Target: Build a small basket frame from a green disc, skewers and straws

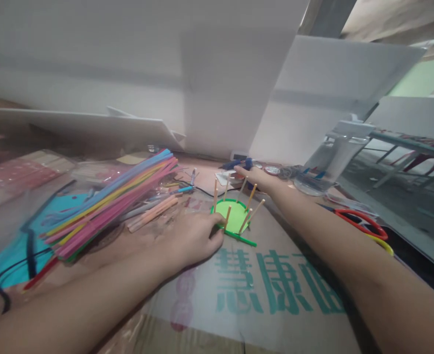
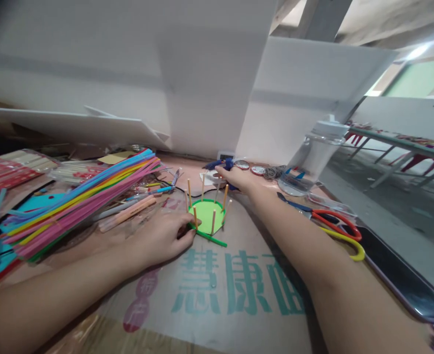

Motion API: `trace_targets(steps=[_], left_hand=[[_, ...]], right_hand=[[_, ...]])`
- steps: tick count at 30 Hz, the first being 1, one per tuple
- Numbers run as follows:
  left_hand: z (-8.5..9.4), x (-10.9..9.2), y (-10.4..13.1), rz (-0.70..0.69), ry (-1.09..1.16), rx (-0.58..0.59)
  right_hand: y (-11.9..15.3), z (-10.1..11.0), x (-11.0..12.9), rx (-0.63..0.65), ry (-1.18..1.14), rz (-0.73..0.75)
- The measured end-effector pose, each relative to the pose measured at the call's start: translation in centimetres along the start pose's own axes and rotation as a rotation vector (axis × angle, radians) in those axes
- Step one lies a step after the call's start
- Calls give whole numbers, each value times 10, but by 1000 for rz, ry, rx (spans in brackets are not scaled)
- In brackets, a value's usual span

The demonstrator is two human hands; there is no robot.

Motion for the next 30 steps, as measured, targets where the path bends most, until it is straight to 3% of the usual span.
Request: trace_targets(steps=[6, 13, 16, 19, 24, 27, 30], left_hand=[[-1, 0, 0, 7, 22, -2], [0, 0, 0, -18, 0, -4], [1, 0, 0, -31, -3, -8], [1, 1, 0, -29, -23, -4], [0, 3, 1, -41, -52, 6], [0, 3, 1, -41, -67, 1], [-1, 3, 0, -41, -69, -2]], right_hand=[[-5, 13, -3, -6, 30, -9], [9, 19, -13, -17, 142, -18], [19, 35, -9, -76, 218, 20], [44, 65, -3, -145, 299, 88], [113, 100, 10, -227, 464, 444], [151, 94, 19, -42, 401, 533], [175, 77, 25, 144, 360, 518]])
Point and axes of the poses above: each hand's wrist, its own y-axis away from the middle knuckle, its own z-axis out of the back of the hand, x = y × z, the point moved 2 cm from there along -y, towards the middle knuckle, and after that the axes turned 15 degrees about -x, right-handed, at the moved point
